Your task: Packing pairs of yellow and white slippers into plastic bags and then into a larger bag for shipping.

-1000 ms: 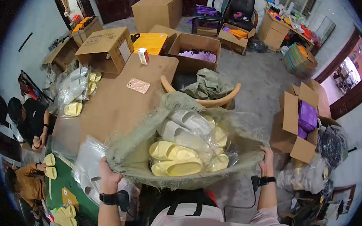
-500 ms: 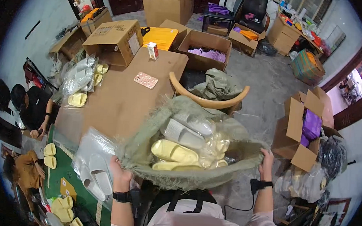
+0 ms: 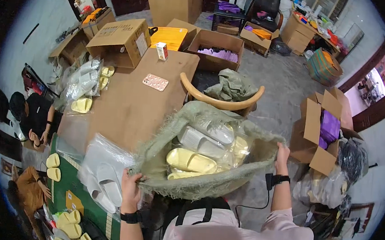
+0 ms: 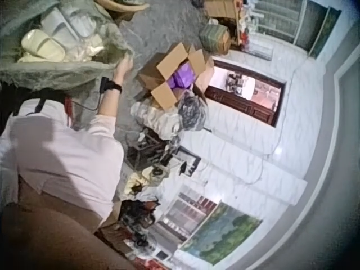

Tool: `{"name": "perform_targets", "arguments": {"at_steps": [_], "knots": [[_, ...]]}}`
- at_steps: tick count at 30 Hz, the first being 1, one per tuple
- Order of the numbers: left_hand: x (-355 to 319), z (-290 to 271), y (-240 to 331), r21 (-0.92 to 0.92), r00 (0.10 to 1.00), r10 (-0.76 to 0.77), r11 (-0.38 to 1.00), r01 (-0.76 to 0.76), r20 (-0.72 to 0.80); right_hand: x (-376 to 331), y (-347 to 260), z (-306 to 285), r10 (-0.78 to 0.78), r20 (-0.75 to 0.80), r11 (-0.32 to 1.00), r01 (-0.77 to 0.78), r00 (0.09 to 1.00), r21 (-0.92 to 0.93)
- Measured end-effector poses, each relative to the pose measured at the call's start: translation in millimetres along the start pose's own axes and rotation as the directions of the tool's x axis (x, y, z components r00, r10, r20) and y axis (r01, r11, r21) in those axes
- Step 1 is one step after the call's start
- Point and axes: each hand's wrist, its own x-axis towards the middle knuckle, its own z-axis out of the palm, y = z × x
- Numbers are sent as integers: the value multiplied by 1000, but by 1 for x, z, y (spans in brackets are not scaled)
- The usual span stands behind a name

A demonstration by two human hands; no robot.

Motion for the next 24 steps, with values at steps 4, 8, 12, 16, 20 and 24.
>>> {"name": "perform_targets", "arguments": {"at_steps": [4, 8, 12, 16, 20, 24], "knots": [[-5, -30, -13, 145, 998, 28, 989, -20, -53, -31, -10, 13, -197, -53, 903, 160, 979, -398], [-10, -78, -21, 402, 989, 144, 908, -115, -43, -148, -22, 79, -767, 234, 211, 579, 598, -788], [-24, -67, -14, 241, 988, 116, 961, -136, 98, -258, 36, 125, -178, 973, 87, 988, 144, -131], [-23, -77, -19, 289, 963, 190, 927, -240, 188, -281, 104, 120, 167, 892, -179, 902, 421, -393], [-21, -78, -21, 19, 965, 124, 991, -132, 230, -260, 122, 69, 71, 860, -329, 825, 506, -459], [-36, -74, -25, -146, 952, -8, 988, 55, 307, -226, 119, 45, -76, 660, -356, 598, 748, -718]]}}
